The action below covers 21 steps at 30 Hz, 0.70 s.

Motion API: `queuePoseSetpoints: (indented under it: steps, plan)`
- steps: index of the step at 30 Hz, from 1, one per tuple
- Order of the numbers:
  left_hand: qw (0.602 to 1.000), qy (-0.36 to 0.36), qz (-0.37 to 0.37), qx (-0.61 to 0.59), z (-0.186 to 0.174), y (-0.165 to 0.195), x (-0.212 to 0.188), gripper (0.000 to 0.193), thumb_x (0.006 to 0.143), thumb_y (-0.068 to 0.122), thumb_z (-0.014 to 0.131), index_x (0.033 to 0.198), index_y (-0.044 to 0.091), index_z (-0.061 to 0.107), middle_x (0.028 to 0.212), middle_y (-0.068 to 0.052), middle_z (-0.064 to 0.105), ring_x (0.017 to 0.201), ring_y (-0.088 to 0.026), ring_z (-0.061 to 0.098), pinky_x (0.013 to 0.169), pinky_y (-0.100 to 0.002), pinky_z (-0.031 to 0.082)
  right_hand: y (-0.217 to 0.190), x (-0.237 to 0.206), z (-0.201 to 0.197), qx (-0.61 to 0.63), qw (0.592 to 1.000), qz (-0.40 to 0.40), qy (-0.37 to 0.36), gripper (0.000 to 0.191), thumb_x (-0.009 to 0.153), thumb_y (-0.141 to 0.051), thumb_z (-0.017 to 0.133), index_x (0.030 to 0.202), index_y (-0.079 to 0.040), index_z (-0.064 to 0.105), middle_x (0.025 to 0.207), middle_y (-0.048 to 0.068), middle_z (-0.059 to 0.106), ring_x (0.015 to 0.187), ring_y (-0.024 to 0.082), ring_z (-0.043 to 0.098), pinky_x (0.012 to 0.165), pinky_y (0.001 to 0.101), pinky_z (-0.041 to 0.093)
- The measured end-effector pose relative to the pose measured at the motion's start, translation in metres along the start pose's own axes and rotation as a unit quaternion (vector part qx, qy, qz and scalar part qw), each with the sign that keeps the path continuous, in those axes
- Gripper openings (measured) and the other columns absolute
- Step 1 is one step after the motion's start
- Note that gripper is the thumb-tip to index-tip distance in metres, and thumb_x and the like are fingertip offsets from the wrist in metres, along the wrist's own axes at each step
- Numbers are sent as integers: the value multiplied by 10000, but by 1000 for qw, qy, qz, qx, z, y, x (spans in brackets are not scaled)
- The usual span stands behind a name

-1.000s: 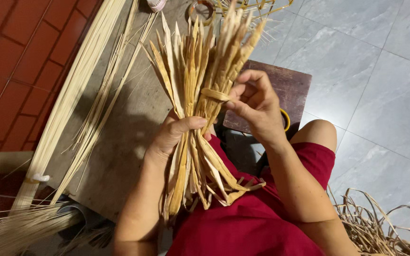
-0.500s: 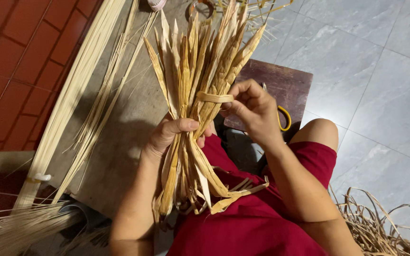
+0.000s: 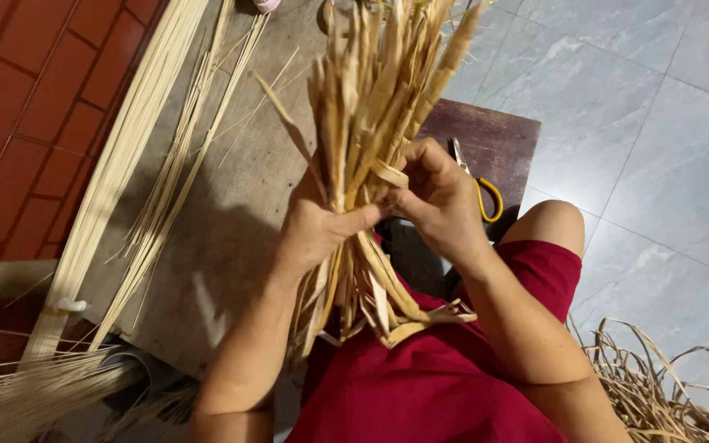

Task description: The person sits on the floor and trims bamboo strips with scissors, cutting off thin edges and defects from each strip one at a time. They place trimmed strips on the bench beside them and at the end gather the trimmed strips into a bundle.

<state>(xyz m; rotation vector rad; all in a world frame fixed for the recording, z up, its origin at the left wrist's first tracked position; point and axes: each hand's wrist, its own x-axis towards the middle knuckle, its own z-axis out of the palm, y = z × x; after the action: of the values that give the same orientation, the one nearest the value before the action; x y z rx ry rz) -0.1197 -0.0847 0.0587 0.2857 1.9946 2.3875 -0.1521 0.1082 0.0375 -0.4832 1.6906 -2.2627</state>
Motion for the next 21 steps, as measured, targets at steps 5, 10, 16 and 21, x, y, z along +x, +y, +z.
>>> queuePoseSetpoints:
  steps: [5,10,16,21]
  plan:
    - [993,23,-102,-57,-21,-10,2,365,846,43,770,1190,-33,677,1042,-115,736,901,-195,728,843,-352,650,-9,19,-27,108,992,46,-40,178,981,39,721,1123,-8,624,1030,74,682,864,131,672,755,290,583]
    - [986,19,-129,-108,-29,-15,2,337,849,45,760,1162,-54,683,957,-152,742,793,-218,744,730,-352,661,-5,20,-30,232,968,89,-25,146,977,-68,735,1084,-25,647,970,48,684,825,135,676,768,304,602]
    - [980,36,-106,-167,-20,-15,1,416,887,52,750,1274,-28,618,1004,-94,722,820,-148,710,700,-265,606,7,3,-14,71,996,53,-16,206,950,-82,760,1123,-31,661,1005,13,690,882,85,651,791,239,553]
    - [969,30,-150,-196,-18,-10,-2,430,815,108,769,1201,-29,637,896,-97,709,682,-173,685,585,-299,603,19,0,-15,-6,997,75,-29,142,981,-52,715,1108,-1,677,988,6,697,874,61,638,778,212,521]
